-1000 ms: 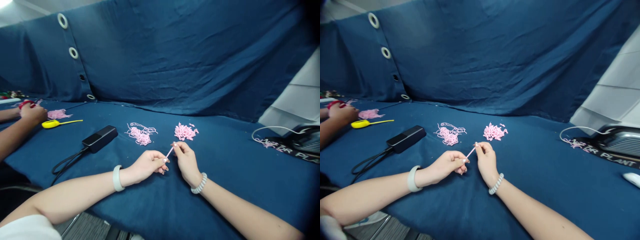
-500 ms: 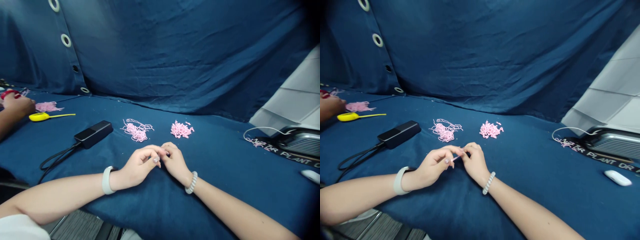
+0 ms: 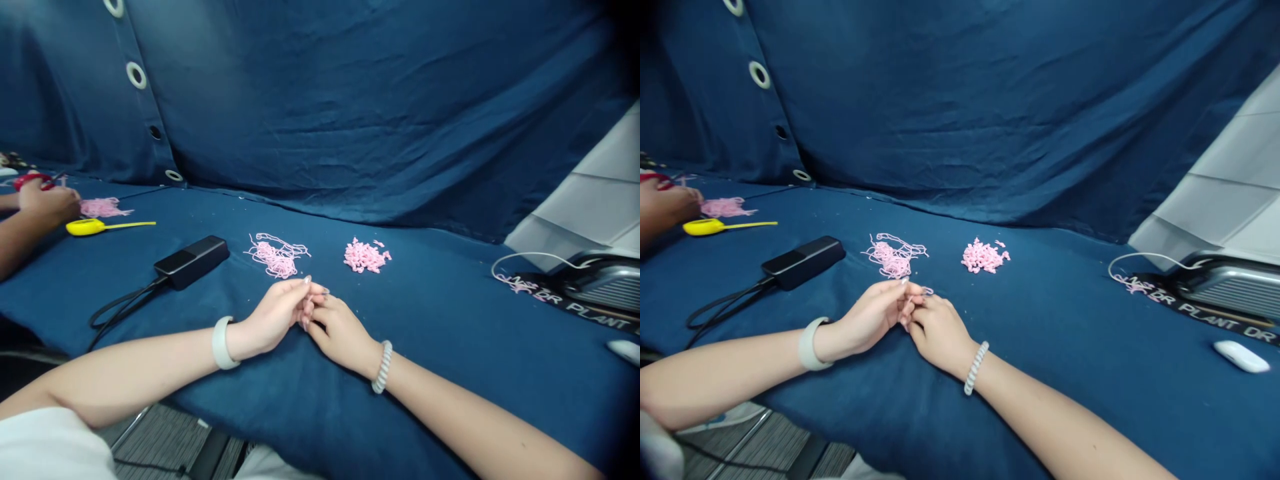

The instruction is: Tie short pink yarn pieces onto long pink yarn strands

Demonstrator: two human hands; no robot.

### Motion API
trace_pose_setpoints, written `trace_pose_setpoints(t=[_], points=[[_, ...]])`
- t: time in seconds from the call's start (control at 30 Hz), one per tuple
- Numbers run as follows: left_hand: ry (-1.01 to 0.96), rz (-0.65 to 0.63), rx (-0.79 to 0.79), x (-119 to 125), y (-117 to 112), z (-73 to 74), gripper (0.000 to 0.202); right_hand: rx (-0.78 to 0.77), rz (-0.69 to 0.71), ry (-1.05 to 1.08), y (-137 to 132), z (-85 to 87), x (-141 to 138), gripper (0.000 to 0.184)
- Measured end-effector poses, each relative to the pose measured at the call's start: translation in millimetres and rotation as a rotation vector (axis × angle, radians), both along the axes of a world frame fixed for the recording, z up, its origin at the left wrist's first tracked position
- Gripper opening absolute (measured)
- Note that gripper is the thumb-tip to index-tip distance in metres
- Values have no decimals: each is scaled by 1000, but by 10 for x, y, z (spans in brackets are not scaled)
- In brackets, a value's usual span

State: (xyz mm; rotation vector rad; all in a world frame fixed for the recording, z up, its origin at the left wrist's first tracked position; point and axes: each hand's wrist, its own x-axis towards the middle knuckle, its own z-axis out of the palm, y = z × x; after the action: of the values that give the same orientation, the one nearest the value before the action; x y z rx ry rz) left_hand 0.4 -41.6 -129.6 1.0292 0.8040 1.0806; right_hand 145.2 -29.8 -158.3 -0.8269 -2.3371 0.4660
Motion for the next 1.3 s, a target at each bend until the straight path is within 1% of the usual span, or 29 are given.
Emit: trace_pose_setpoints(t=[0.07,0.1,0.17,0.23,0.3,0.4,0.53,0.63,0.7,0.83,0.9,1.0,1.07,1.1,1.17,1.27,1.3], points=[[-29,30,-28,-5,11,21,30,-59,-11,92,14,10,-2,19],[-39,49,-37,-8,20,32,29,-101,-37,158,25,15,0,19],[-58,81,-54,-16,44,53,26,-187,-127,308,58,17,15,19],[-82,101,-63,-19,69,75,23,-235,-222,437,96,10,39,18],[-106,107,-69,-19,85,99,19,-240,-285,519,132,-2,65,19],[-119,130,-64,-19,87,130,15,-214,-356,585,173,-21,93,22],[-122,126,-45,-32,77,125,16,-234,-425,643,197,-31,106,21],[-93,69,-46,-34,83,76,17,-208,-426,657,175,-17,101,20],[-52,52,-57,-27,87,42,16,-186,-406,661,146,-3,91,19],[31,88,-67,-19,85,32,17,-206,-361,663,103,19,70,16],[52,96,-50,-26,82,50,25,-213,-340,663,95,26,63,16],[77,88,-31,-34,77,73,44,-211,-319,677,91,32,58,14],[87,80,-56,-32,72,77,55,-218,-302,698,88,36,54,13],[91,75,-74,-29,69,76,57,-223,-291,712,86,38,51,12],[105,63,-108,-24,67,70,50,-228,-269,738,81,41,46,13],[132,21,-146,-26,78,57,26,-238,-246,761,80,36,39,13],[137,0,-157,-30,85,52,22,-252,-237,769,82,32,38,12]])
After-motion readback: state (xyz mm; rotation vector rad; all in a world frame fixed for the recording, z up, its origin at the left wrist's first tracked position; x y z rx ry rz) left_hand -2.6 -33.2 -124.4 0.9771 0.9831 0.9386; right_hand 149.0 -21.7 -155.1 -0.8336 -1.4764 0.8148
